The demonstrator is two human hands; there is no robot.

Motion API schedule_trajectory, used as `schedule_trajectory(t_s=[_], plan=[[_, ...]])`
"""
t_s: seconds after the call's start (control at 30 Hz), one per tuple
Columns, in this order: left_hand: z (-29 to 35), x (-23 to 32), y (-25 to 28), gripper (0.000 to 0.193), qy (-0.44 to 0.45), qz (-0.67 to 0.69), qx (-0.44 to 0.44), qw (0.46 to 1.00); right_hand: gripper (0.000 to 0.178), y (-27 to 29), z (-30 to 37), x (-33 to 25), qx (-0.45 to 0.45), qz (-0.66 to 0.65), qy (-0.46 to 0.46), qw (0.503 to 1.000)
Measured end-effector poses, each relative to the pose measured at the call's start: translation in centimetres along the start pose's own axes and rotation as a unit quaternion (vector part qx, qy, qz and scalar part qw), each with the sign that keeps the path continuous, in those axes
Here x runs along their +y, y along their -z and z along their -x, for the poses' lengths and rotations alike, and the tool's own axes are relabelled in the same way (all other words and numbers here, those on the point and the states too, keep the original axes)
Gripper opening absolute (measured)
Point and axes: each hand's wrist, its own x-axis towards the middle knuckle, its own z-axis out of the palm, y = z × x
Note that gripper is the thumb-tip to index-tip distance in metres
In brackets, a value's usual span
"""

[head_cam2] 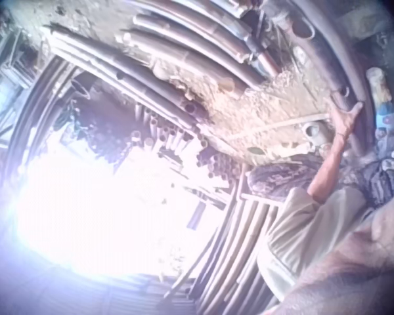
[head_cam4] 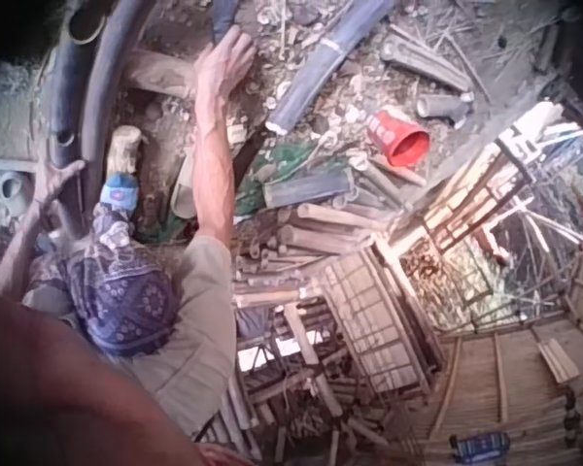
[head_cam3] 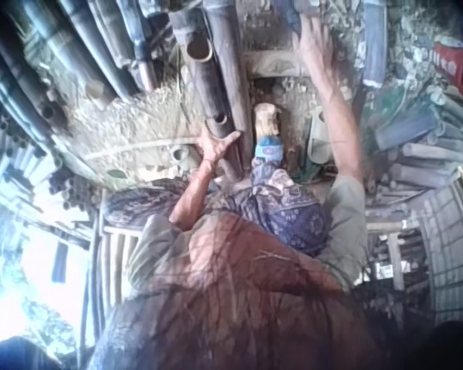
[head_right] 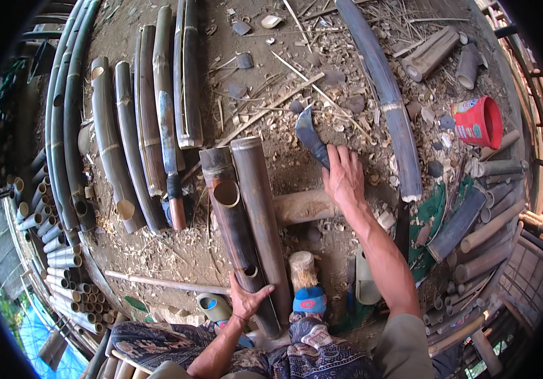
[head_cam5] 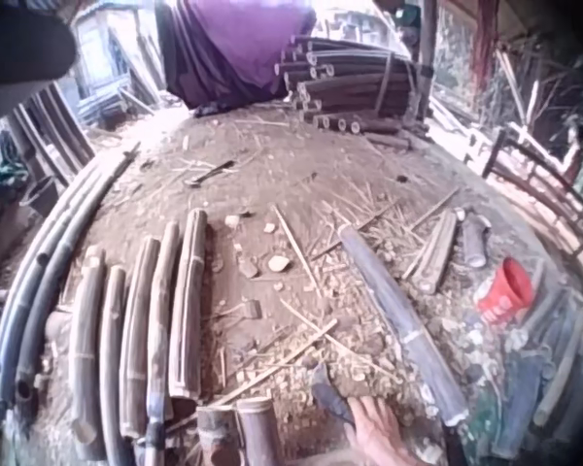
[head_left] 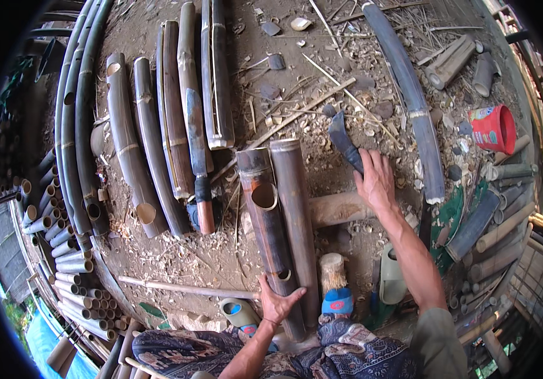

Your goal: The person processes bamboo poles by using a machete to mark and notch them. They measure segments with a tape, use the blade to carve holes and joints into the poles, and test the fit of the bamboo pieces together.

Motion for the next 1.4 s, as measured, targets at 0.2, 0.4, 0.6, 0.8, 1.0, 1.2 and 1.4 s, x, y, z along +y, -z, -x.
schedule_trajectory(t_s=[0.2,0.4,0.6,0.8,1.0,1.2,1.4], plan=[[-0.6,1.0,0.0,0.099,0.045,-0.004,-0.012,0.999,0.058,0.3,-0.2,-0.5,-0.004,0.01,-0.022,1.0],[-0.9,1.4,0.2,0.095,0.036,0.022,-0.015,0.999,0.057,0.5,-0.2,-0.7,-0.005,0.016,-0.024,1.0],[-0.9,0.8,0.1,0.096,0.041,0.027,-0.016,0.999,0.058,0.3,-0.2,-0.6,-0.016,0.014,-0.031,0.999],[-0.9,0.6,0.1,0.097,0.04,0.043,-0.011,0.998,0.059,0.5,-0.1,-0.6,-0.012,0.007,-0.013,1.0],[-0.7,2.0,0.2,0.097,0.038,0.02,-0.007,0.999,0.059,0.3,0.0,-0.4,-0.011,0.005,-0.014,1.0],[-0.7,0.9,0.0,0.098,0.035,0.033,-0.01,0.999,0.058,0.3,0.0,0.3,0.015,-0.03,0.008,0.999],[-0.6,0.5,0.1,0.099,0.03,0.032,-0.004,0.999,0.048,4.6,0.4,-0.5,-0.01,-0.238,-0.076,0.968]])
